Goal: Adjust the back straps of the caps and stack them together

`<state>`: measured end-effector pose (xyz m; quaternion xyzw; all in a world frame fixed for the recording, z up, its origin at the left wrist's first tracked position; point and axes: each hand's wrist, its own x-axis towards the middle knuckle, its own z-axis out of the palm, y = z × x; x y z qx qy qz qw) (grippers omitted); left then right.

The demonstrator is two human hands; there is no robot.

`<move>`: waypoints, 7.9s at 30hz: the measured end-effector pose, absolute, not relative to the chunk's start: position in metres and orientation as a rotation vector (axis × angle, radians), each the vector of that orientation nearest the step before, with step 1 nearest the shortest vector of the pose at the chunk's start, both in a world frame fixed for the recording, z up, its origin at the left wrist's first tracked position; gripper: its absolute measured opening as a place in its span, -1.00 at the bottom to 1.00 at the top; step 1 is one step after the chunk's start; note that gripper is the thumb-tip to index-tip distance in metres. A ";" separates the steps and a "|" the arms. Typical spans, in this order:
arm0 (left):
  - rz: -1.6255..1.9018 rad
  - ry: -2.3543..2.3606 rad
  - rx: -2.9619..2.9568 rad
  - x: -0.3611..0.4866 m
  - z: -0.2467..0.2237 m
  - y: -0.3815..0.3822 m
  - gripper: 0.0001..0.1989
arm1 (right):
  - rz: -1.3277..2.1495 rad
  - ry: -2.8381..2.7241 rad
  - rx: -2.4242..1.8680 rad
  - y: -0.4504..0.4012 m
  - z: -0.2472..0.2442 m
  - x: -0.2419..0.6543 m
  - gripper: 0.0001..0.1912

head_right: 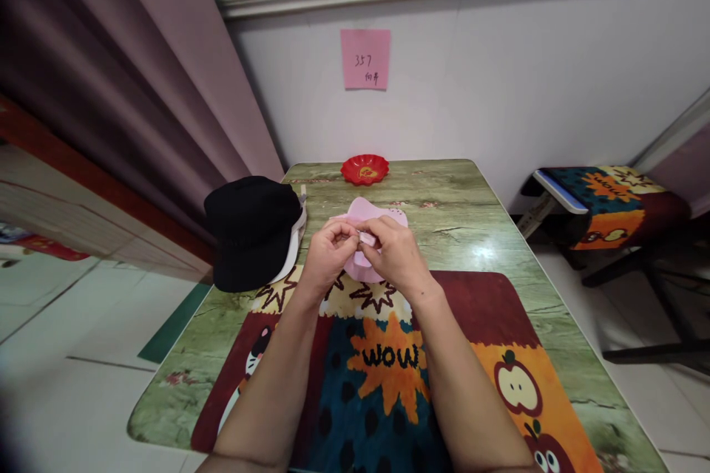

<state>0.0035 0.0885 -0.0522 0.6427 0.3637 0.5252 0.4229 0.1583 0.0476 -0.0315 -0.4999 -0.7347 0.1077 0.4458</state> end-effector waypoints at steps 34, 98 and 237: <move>1.468 1.188 1.664 -0.007 -0.055 0.095 -0.89 | 0.170 -1.730 -1.478 0.050 -0.045 0.152 -0.80; 0.977 0.944 1.660 -0.018 -0.035 0.085 -0.76 | 0.166 -1.886 -1.501 0.042 -0.029 0.160 -0.71; 1.015 1.176 2.111 -0.058 -0.056 0.116 -0.92 | 0.432 -1.749 -1.488 0.069 -0.080 0.234 -0.74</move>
